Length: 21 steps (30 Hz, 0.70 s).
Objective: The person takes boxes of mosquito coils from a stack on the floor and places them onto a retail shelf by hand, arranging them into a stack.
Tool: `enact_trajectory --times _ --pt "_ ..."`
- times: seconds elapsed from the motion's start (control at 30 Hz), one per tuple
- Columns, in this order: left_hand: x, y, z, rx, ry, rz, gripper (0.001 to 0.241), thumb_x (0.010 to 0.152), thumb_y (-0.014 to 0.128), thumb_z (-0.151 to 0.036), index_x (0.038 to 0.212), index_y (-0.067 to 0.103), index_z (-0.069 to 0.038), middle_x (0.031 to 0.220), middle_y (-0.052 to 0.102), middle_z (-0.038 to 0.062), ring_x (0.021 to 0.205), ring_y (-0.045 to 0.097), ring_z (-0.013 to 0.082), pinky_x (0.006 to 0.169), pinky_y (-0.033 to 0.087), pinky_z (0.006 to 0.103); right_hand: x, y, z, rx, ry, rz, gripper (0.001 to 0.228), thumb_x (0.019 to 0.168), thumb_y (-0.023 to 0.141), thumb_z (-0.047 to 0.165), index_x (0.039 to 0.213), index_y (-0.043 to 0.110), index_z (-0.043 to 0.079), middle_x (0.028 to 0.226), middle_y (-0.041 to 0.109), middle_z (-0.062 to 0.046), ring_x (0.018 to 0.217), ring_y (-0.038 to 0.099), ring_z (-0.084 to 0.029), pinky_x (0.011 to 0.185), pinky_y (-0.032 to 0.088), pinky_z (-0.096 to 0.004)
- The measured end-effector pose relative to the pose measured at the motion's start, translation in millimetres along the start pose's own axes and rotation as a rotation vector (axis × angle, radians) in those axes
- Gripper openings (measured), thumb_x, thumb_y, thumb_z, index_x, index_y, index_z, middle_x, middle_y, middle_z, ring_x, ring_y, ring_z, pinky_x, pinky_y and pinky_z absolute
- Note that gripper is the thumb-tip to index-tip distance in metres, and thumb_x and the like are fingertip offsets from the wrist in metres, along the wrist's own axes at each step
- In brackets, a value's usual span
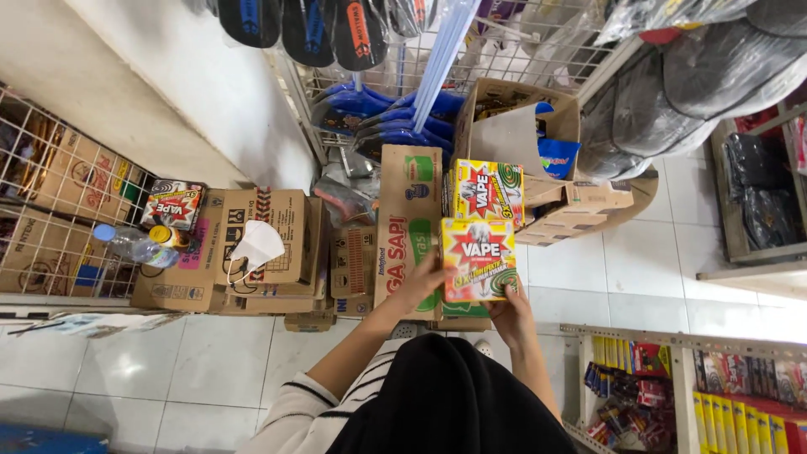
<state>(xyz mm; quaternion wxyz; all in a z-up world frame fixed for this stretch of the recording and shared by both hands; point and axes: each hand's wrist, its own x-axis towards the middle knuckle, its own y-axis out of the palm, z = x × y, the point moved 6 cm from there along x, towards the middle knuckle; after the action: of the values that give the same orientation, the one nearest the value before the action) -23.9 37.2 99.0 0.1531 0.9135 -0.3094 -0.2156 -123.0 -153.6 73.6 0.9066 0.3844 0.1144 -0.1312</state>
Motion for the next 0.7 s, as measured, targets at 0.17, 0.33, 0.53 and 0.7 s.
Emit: enact_trajectory --times 0.17,0.33,0.53,0.7 --pt "1 16 8 0.228 0.106 0.094 0.105 0.091 0.072 -0.023 0.165 0.0 -0.006 0.16 0.037 0.016 0.145 0.041 0.0245 0.117 0.036 0.036 -49 50 65 -1.091 -0.536 -0.333 0.086 0.084 0.082 0.023 0.154 0.034 0.003 0.13 0.057 -0.019 0.119 0.056 -0.029 0.101 0.045 -0.041" --pt "14 55 24 0.174 0.144 0.269 0.091 0.099 0.064 -0.01 0.166 0.003 -0.008 0.161 0.036 0.013 0.144 0.04 0.0213 0.115 0.039 0.0358 -67 118 85 -1.424 -0.942 -0.223 0.083 0.083 0.073 0.031 0.155 0.036 0.009 0.152 0.045 -0.024 0.144 0.041 -0.038 0.122 0.026 -0.05" --pt "-6 111 16 0.183 0.043 0.534 0.082 0.099 0.062 -0.006 0.163 0.01 -0.004 0.148 0.048 0.014 0.129 0.055 0.0226 0.099 0.057 0.0381 -94 16 120 -1.66 -0.781 -0.496 0.077 0.092 0.063 0.048 0.156 0.043 0.01 0.169 0.029 -0.021 0.16 0.021 -0.037 0.13 0.006 -0.056" --pt "-6 164 32 0.063 -0.14 0.722 0.081 0.097 0.058 -0.005 0.162 0.009 -0.007 0.147 0.044 0.011 0.122 0.058 0.0251 0.084 0.063 0.0405 -192 -23 144 -1.313 -0.955 -0.832 0.086 0.096 0.065 0.048 0.16 0.03 0.003 0.168 0.02 -0.03 0.158 0.012 -0.046 0.126 0.01 -0.057"
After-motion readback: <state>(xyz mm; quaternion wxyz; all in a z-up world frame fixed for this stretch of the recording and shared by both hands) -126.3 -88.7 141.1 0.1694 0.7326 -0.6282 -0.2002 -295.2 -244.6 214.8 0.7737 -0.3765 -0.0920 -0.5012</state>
